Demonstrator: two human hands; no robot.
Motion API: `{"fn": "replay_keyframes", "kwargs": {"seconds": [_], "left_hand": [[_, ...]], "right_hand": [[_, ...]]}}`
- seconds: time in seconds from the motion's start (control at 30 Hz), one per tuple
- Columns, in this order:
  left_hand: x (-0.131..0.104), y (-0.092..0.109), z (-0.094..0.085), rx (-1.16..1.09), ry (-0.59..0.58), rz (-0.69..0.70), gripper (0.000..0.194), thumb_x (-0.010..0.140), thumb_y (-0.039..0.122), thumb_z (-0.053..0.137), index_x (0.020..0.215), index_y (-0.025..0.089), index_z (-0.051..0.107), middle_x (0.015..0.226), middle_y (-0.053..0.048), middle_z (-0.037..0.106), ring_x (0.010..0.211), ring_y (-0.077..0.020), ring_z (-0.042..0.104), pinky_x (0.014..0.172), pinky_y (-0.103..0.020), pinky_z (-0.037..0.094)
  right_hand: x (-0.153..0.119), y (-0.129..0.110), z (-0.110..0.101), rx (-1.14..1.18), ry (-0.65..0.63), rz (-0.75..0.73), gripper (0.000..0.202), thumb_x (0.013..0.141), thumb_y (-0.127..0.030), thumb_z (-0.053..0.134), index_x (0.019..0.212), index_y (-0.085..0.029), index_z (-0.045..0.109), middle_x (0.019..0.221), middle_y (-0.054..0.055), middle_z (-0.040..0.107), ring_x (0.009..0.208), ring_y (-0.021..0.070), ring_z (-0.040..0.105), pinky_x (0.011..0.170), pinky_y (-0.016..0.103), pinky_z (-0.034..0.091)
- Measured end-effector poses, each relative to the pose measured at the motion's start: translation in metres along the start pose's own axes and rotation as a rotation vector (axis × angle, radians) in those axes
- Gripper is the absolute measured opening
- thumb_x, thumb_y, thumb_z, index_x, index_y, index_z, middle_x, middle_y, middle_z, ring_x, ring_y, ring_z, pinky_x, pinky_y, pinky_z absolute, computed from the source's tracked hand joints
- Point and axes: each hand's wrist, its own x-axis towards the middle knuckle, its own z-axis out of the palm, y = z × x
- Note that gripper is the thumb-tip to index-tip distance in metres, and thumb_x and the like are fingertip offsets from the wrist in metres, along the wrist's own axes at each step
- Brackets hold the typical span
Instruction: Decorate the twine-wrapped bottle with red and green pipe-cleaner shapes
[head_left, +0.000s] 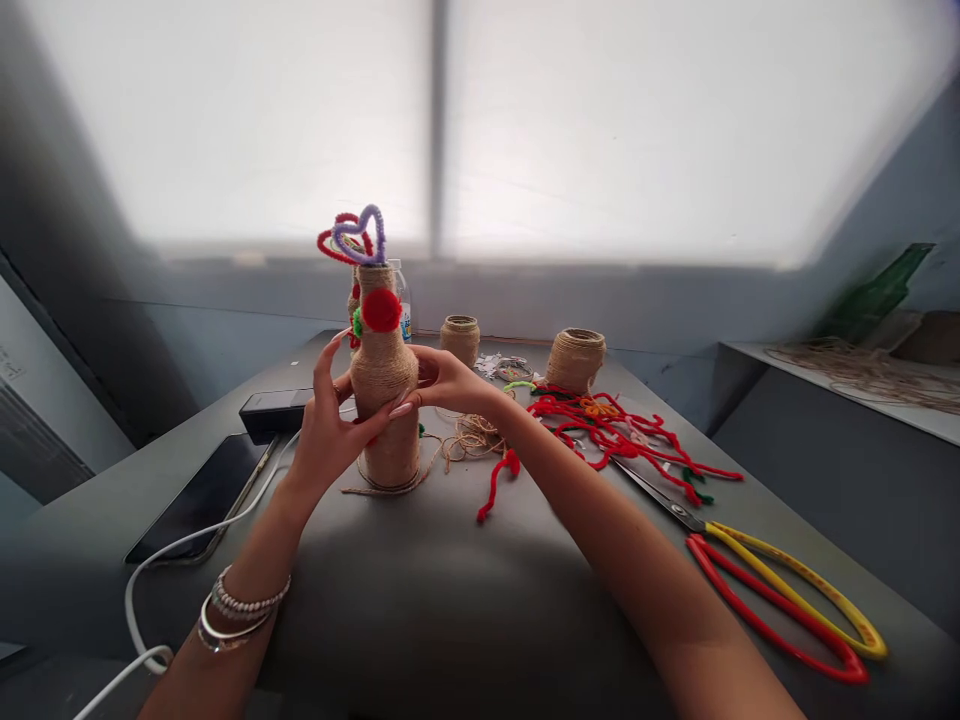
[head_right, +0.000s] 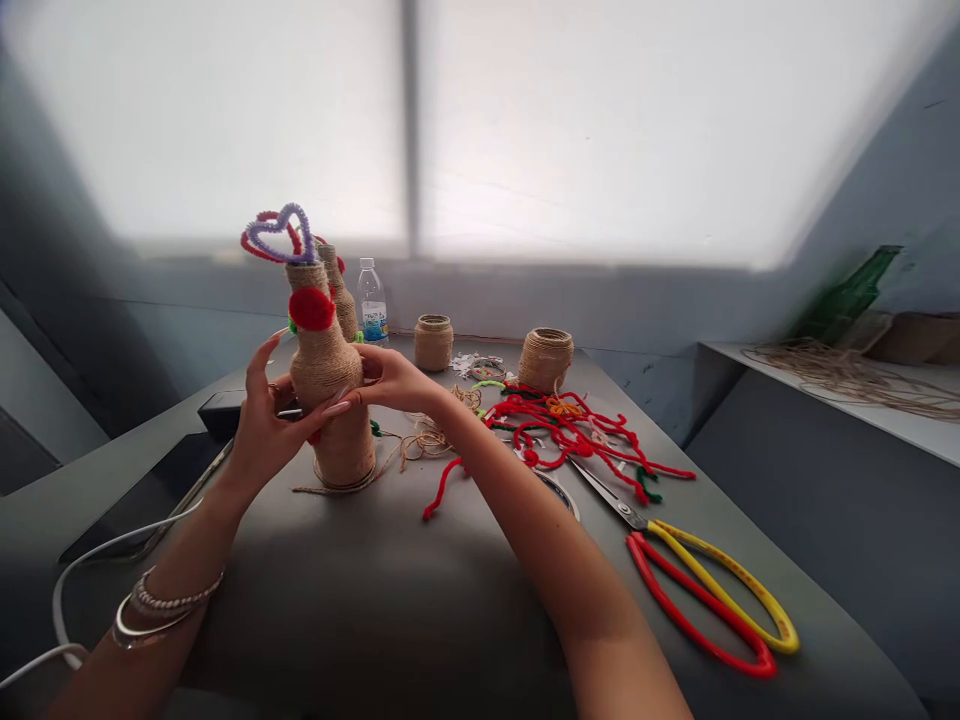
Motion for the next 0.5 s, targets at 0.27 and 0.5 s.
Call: {"fn": "replay_keyframes", "kwargs": {"seconds": [0.27,0.5], "left_hand": [[0.003,-0.014,-0.006,-0.096,-0.089,-0.027,0.098,0.071,0.038,0.074,0.146,0.028,0.013,0.103,-0.008,0.069,0.087,-0.0232,0.069,0.067,-0.032,0.057],[0.001,-0.017,-0.004,-0.157,-0.143,0.002,0.097,0.080,0.041,0.064,0.148,0.027,-0.003,0.107,-0.009,0.068,0.090,-0.0228,0.068,0.070,-0.034,0.057]], "right_hand": [[-0.006,-0.003,-0.008,-0.044,-0.015,-0.003,0.056,0.069,-0.038,0.075,0.117,-0.016,0.059,0.112,0.007,0.065,0.108,0.0230,0.060,0.093,0.038,0.049],[-0.009,-0.011,-0.014,-0.033,-0.153,0.083,0.074,0.064,-0.032,0.079,0.131,-0.022,0.049,0.129,0.007,0.057,0.120,0.0229,0.053,0.100,0.040,0.046]]}}
